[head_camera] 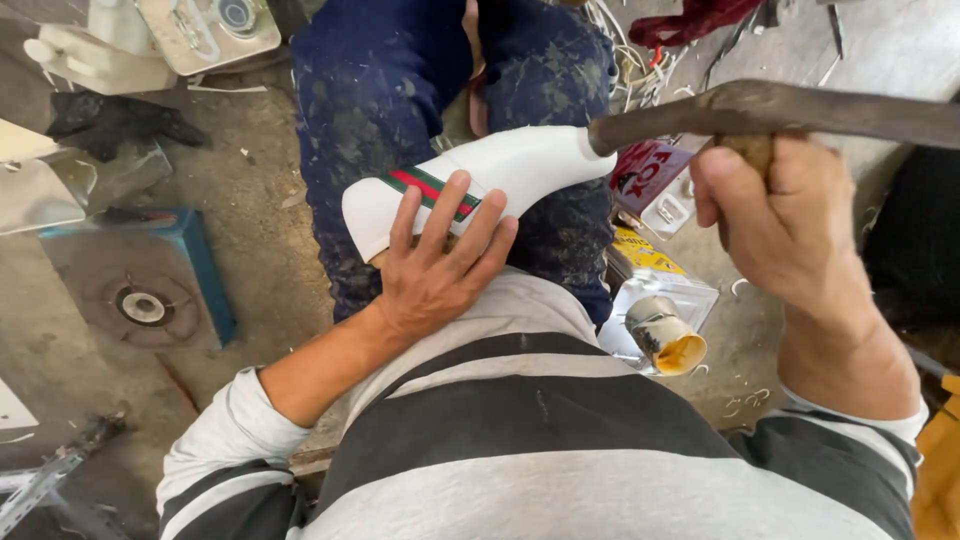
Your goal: The person sits on the floor and uses a hammer to tap the sole of a white slip-on shoe. They repeatedly tap the shoe, inspect it, and place it on a nearby shelf before picking it up again to continue the process.
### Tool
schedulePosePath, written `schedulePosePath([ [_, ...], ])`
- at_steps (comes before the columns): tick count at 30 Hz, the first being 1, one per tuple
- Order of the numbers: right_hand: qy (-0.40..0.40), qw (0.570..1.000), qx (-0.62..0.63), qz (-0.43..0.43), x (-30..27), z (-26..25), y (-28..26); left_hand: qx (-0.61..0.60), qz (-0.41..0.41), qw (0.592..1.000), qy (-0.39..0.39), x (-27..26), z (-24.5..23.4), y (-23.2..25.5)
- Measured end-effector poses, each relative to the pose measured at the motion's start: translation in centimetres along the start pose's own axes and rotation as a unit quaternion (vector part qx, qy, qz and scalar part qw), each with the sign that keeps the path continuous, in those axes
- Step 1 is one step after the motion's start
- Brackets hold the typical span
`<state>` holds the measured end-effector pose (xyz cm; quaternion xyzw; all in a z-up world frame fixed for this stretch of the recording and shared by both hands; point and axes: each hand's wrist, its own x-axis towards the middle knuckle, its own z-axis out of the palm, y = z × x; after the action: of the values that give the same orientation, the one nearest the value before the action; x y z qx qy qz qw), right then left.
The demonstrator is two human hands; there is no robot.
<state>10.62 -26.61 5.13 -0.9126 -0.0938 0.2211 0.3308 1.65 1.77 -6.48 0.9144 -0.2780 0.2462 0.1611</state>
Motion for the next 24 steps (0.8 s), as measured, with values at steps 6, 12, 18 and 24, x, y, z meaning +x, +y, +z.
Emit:
schedulePosePath([
  [6, -0.067, 0.988, -0.131, 0.034, 2.1, -1.1, -1.7, 0.024, 0.006, 0.999, 0.026, 0.0, 0.3, 0.2],
  [12, -0.019, 0.996, -0.085, 0.018, 3.4, -2.2, -5.1, 0.036, 0.003, 0.999, 0.025, -0.5, 0.2, 0.3],
  [18, -0.113, 0.984, -0.139, 0.019, 4.5, -1.2, -3.4, 0.044, 0.009, 0.998, 0.041, -0.4, 0.4, 0.1],
  [24, -0.089, 0.972, -0.169, -0.138, 3.8, 0.6, -3.9, 0.012, -0.009, 0.999, 0.034, 0.4, -0.1, -0.2],
])
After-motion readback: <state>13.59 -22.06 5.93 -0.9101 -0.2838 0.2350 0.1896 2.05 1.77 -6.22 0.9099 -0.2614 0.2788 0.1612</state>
